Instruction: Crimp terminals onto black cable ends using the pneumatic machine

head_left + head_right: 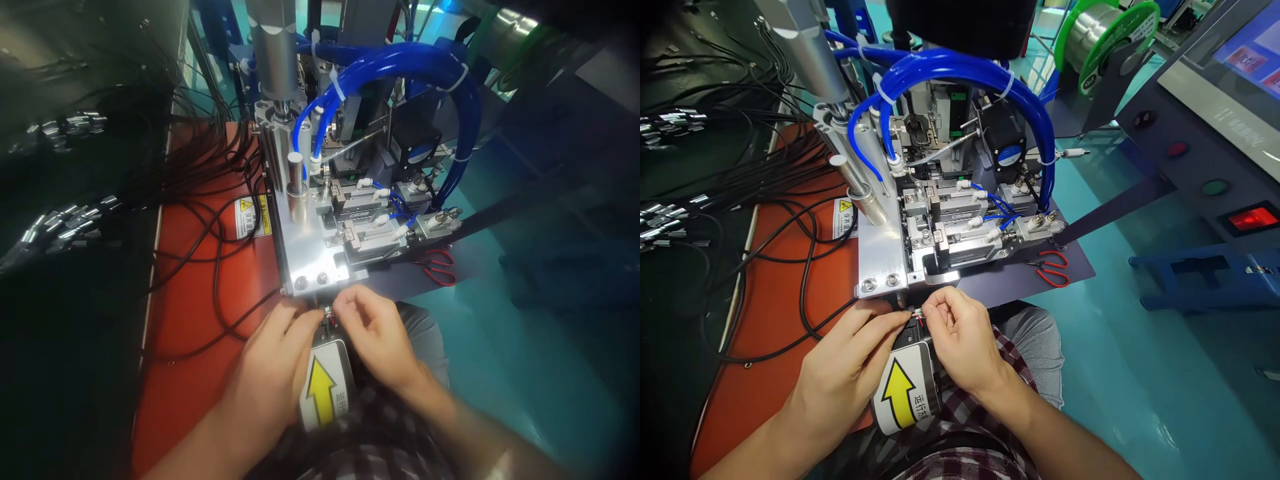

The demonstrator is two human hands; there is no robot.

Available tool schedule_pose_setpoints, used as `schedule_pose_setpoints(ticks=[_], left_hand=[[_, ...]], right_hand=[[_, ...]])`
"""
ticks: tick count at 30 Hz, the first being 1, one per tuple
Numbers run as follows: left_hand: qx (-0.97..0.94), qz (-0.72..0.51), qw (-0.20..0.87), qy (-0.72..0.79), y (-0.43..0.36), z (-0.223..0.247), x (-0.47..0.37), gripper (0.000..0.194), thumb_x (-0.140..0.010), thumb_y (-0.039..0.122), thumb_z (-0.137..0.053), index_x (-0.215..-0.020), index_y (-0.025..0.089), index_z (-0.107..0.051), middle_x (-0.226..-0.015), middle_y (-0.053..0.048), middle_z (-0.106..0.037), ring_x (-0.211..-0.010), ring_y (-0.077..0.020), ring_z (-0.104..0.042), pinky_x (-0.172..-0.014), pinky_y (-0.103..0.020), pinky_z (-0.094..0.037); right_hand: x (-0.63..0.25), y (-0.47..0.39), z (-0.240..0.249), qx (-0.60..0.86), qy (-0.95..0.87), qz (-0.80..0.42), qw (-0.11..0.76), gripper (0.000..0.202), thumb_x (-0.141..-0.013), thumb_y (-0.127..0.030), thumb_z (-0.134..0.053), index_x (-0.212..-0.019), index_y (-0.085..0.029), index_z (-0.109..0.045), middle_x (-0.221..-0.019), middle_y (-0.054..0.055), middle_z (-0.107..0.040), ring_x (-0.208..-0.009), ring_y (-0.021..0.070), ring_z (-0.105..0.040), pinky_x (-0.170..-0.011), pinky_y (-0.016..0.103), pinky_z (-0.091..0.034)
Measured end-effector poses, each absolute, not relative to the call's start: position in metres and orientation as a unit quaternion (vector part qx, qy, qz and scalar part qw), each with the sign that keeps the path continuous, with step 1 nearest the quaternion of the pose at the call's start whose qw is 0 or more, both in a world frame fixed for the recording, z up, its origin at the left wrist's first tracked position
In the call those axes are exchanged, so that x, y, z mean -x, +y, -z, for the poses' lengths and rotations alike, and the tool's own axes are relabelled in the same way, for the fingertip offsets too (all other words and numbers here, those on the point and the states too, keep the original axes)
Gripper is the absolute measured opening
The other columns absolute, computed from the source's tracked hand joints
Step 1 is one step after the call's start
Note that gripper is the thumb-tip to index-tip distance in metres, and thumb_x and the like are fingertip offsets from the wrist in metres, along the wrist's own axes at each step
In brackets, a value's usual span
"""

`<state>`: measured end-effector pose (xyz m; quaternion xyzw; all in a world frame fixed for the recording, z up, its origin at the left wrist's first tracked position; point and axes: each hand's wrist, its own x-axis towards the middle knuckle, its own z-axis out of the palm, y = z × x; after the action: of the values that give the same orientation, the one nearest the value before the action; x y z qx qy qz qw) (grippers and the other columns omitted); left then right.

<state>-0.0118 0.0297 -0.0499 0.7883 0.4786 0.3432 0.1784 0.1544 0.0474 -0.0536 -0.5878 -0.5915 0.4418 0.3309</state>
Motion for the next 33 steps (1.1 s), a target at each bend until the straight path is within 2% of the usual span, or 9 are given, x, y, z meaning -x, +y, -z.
schedule_pose_setpoints(ticks=[7, 13, 19, 22, 26, 28, 33], left_hand=[[-0.793, -0.328, 0.188, 0.478, 0.028, 0.051, 0.016, 0.023, -0.091, 0.005, -0.048, -0.109, 0.014, -0.06, -0.096, -0.005, -0.057, -0.088, -0.0138, -0.058, -0.081, -0.022, -0.047], [-0.798, -0.317, 0.169, 0.483, 0.027, 0.051, 0.018, 0.02, -0.091, 0.005, -0.047, -0.105, 0.013, -0.059, -0.089, -0.004, -0.057, -0.079, -0.0137, -0.058, -0.075, -0.024, -0.048], [-0.79, -0.32, 0.185, 0.49, 0.026, 0.052, 0.017, 0.021, -0.091, 0.006, -0.048, -0.106, 0.016, -0.059, -0.087, -0.002, -0.054, -0.077, -0.0123, -0.057, -0.07, -0.022, -0.048], [-0.783, -0.317, 0.198, 0.497, 0.026, 0.053, 0.017, 0.022, -0.091, 0.006, -0.047, -0.106, 0.018, -0.059, -0.088, -0.002, -0.055, -0.079, -0.0127, -0.059, -0.07, -0.022, -0.048], [-0.781, -0.315, 0.205, 0.499, 0.026, 0.053, 0.017, 0.022, -0.091, 0.006, -0.047, -0.104, 0.019, -0.059, -0.091, -0.003, -0.056, -0.083, -0.0139, -0.06, -0.067, -0.022, -0.049], [-0.782, -0.316, 0.207, 0.496, 0.026, 0.053, 0.017, 0.021, -0.092, 0.007, -0.047, -0.103, 0.019, -0.058, -0.091, -0.003, -0.055, -0.082, -0.014, -0.059, -0.066, -0.022, -0.049], [-0.784, -0.321, 0.203, 0.492, 0.026, 0.052, 0.017, 0.021, -0.091, 0.005, -0.048, -0.103, 0.018, -0.058, -0.091, -0.003, -0.055, -0.083, -0.0136, -0.059, -0.067, -0.021, -0.048]], right_hand=[[-0.157, 0.057, 0.048, 0.583, -0.494, -0.576, 0.291, 0.02, -0.086, -0.031, -0.055, -0.073, -0.017, -0.055, -0.067, -0.002, -0.053, -0.062, 0.0127, -0.047, -0.057, 0.025, -0.04], [-0.161, 0.042, 0.053, 0.592, -0.451, -0.587, 0.319, 0.023, -0.086, -0.038, -0.057, -0.081, -0.015, -0.06, -0.073, 0.0, -0.056, -0.064, 0.0127, -0.048, -0.056, 0.024, -0.038], [-0.154, 0.034, 0.047, 0.571, -0.357, -0.672, 0.307, 0.025, -0.077, -0.037, -0.068, -0.074, -0.014, -0.061, -0.059, -0.004, -0.048, -0.053, 0.0083, -0.04, -0.048, 0.021, -0.031], [-0.153, 0.036, 0.045, 0.598, -0.416, -0.609, 0.313, 0.019, -0.078, -0.032, -0.065, -0.072, -0.015, -0.061, -0.058, -0.004, -0.047, -0.053, 0.0093, -0.04, -0.049, 0.022, -0.032], [-0.157, 0.036, 0.043, 0.607, -0.603, -0.406, 0.321, 0.012, -0.083, -0.022, -0.057, -0.073, -0.017, -0.061, -0.063, -0.001, -0.053, -0.057, 0.0121, -0.046, -0.055, 0.025, -0.037], [-0.159, 0.037, 0.041, 0.583, -0.666, -0.345, 0.311, 0.012, -0.084, -0.019, -0.055, -0.073, -0.018, -0.06, -0.064, -0.001, -0.054, -0.058, 0.0125, -0.048, -0.056, 0.026, -0.038], [-0.161, 0.042, 0.039, 0.567, -0.684, -0.345, 0.303, 0.013, -0.087, -0.019, -0.053, -0.075, -0.018, -0.058, -0.066, -0.002, -0.054, -0.059, 0.0125, -0.049, -0.057, 0.025, -0.038]])
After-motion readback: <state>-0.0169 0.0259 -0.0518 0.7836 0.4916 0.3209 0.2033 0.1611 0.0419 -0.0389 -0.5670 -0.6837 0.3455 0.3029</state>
